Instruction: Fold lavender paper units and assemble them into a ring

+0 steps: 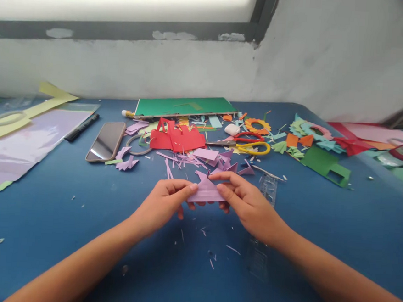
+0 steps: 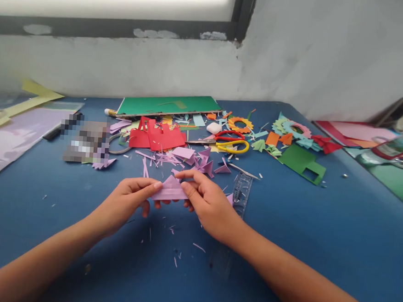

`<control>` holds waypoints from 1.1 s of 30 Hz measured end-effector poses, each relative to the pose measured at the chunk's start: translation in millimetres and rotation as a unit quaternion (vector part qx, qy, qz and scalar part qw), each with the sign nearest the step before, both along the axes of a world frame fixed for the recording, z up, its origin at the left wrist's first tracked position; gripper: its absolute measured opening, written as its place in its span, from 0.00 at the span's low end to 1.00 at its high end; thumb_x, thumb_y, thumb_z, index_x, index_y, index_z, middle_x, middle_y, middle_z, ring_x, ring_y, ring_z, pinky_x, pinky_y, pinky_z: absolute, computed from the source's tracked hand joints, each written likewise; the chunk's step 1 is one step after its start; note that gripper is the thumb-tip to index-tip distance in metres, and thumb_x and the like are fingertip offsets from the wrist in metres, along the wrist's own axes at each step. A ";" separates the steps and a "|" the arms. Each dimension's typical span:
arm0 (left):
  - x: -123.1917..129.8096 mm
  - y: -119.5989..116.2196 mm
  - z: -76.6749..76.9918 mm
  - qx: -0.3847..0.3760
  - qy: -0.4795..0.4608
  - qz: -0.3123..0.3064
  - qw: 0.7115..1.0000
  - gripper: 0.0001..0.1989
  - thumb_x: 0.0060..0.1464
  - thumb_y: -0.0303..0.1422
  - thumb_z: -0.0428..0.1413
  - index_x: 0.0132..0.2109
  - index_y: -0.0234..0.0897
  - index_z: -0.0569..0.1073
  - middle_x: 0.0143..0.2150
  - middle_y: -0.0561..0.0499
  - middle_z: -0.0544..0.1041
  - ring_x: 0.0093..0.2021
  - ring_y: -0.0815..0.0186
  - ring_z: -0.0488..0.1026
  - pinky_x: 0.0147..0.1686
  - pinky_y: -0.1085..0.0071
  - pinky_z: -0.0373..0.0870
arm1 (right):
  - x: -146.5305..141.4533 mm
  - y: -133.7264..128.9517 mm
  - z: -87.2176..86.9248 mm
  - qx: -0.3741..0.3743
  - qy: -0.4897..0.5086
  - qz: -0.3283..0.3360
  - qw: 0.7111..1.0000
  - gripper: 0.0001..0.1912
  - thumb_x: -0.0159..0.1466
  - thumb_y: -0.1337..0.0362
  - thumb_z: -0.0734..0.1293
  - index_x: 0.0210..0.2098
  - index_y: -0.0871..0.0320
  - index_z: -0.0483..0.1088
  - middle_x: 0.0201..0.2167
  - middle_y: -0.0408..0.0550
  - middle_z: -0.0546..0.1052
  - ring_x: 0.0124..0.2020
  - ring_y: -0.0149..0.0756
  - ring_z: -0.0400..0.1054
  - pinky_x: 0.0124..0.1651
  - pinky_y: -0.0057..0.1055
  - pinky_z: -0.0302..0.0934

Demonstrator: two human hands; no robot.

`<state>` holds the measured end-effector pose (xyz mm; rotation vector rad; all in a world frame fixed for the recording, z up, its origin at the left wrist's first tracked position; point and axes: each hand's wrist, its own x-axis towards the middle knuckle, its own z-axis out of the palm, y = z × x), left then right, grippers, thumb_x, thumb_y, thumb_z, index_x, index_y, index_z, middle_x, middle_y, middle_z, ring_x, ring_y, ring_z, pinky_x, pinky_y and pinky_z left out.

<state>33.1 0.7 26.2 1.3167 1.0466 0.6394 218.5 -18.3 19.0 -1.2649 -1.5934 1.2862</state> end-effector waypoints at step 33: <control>-45.5 -6.5 -29.3 0.474 0.285 -0.237 0.799 0.13 0.59 0.29 0.46 0.46 0.39 0.73 0.48 0.45 0.75 0.47 0.60 0.71 0.48 0.60 0.66 | 14.0 -4.2 -25.1 0.402 -0.327 0.235 0.822 0.13 0.65 0.69 0.56 0.42 0.62 0.71 0.38 0.54 0.75 0.38 0.37 0.69 0.41 0.36 0.64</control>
